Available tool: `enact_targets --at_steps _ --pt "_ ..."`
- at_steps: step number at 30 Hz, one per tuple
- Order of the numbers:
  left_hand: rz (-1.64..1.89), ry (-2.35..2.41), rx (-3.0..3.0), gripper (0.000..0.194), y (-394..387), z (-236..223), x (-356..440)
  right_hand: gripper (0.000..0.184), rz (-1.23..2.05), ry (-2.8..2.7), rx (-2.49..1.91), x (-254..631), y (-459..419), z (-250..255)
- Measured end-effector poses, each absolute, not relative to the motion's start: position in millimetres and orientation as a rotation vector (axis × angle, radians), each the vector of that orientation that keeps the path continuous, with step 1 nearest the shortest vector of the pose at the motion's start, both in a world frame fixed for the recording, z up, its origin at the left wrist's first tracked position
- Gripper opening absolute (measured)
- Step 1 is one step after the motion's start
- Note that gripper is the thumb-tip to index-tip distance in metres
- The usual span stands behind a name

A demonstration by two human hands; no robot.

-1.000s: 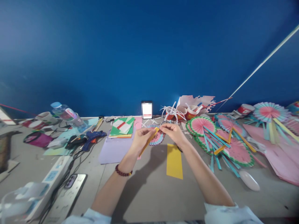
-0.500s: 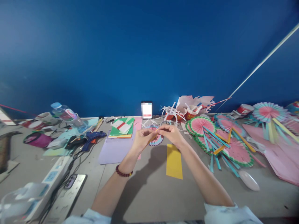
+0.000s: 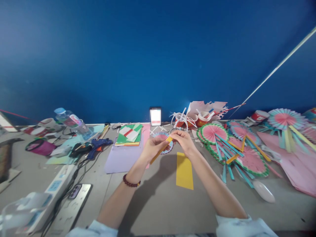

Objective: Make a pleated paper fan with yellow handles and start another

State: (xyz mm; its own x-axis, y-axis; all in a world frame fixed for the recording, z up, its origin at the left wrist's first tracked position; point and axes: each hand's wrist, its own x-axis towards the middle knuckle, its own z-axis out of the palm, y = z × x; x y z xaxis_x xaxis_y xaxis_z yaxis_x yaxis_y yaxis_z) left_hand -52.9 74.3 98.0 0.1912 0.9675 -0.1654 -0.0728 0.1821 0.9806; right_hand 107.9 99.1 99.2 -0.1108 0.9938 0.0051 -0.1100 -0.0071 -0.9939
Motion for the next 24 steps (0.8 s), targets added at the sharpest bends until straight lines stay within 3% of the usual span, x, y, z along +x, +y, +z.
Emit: enact_targets --at_steps 24 --pt "1.005 1.074 1.095 0.037 75.8 100.2 -54.9 0.028 1.251 -1.291 -1.094 113.5 100.1 96.0"
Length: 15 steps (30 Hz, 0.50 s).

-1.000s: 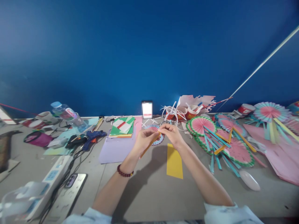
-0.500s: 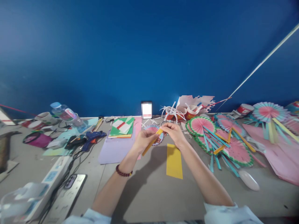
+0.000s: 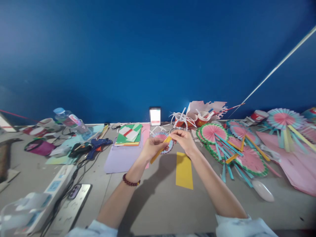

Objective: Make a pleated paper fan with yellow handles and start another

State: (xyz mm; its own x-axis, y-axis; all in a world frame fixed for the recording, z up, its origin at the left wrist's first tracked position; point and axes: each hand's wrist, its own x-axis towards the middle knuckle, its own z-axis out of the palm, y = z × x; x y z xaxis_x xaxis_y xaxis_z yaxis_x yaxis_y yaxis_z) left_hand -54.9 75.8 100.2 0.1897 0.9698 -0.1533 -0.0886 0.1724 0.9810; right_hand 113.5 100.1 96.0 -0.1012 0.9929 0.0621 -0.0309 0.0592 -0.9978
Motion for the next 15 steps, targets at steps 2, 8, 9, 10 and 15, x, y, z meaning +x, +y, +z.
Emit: enact_targets --at_steps 2,8,9,10,15 --pt "1.009 1.082 1.077 0.038 76.9 97.9 -55.2 0.029 1.251 -1.291 -1.096 113.3 100.3 95.9" --pt "1.029 1.114 1.06 0.039 79.9 93.4 -55.1 0.027 1.261 -1.319 -1.085 113.3 100.1 96.8" --pt "1.027 1.11 1.046 0.039 80.1 93.5 -55.2 0.027 1.266 -1.331 -1.079 113.6 99.8 97.6" --pt "1.024 1.108 1.032 0.039 80.2 94.0 -55.3 0.026 1.272 -1.346 -1.072 114.0 99.3 98.8" --pt "0.994 1.08 0.997 0.037 79.1 97.7 -56.0 0.028 1.372 -1.399 -1.023 115.3 96.5 105.0"
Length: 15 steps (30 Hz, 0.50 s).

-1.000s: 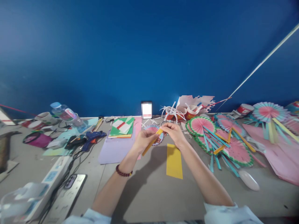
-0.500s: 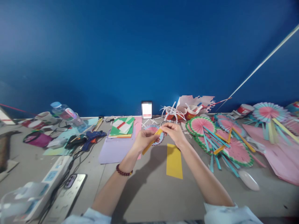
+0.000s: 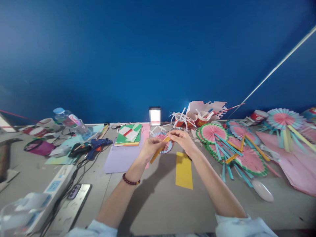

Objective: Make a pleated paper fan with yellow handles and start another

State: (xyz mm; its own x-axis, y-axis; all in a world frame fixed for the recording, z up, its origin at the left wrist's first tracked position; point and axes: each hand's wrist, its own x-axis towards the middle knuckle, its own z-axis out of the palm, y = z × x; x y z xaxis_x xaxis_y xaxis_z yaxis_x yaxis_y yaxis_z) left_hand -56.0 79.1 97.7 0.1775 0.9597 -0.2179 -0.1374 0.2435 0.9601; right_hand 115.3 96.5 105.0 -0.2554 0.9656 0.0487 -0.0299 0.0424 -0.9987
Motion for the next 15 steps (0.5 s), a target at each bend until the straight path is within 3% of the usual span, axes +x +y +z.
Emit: enact_targets --at_steps 15 --pt "0.839 0.995 1.054 0.039 79 96 -58 0.027 1.33 -1.379 -1.125 110 98 92"
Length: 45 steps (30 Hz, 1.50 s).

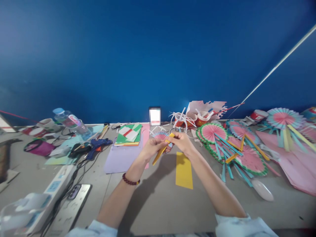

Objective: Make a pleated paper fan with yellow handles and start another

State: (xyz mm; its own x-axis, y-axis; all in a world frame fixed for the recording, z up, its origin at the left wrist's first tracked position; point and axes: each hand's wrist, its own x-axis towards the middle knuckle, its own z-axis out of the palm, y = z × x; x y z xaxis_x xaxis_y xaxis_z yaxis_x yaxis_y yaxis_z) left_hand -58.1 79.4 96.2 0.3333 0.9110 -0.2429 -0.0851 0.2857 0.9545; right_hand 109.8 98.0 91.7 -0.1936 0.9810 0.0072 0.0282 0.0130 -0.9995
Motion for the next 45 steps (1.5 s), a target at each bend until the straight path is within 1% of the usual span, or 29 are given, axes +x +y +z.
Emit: enact_targets --at_steps 7,15,28,34,39,45 --pt "0.777 0.926 1.052 0.044 80 98 -59 0.027 1.371 -1.331 -1.164 112 99 100" --pt "0.756 0.924 1.073 0.045 78 99 -59 0.028 1.389 -1.322 -1.16 114 100 96" --pt "0.809 0.949 1.036 0.045 80 93 -58 0.028 1.398 -1.361 -1.129 114 96 100" --pt "0.838 0.97 1.024 0.046 79 93 -56 0.031 1.494 -1.458 -1.062 117 98 101" --pt "0.838 0.996 1.055 0.048 77 95 -55 0.027 1.376 -1.491 -1.107 115 100 94" --pt "0.825 0.978 1.051 0.051 78 97 -53 0.03 1.299 -1.452 -1.172 114 101 90"
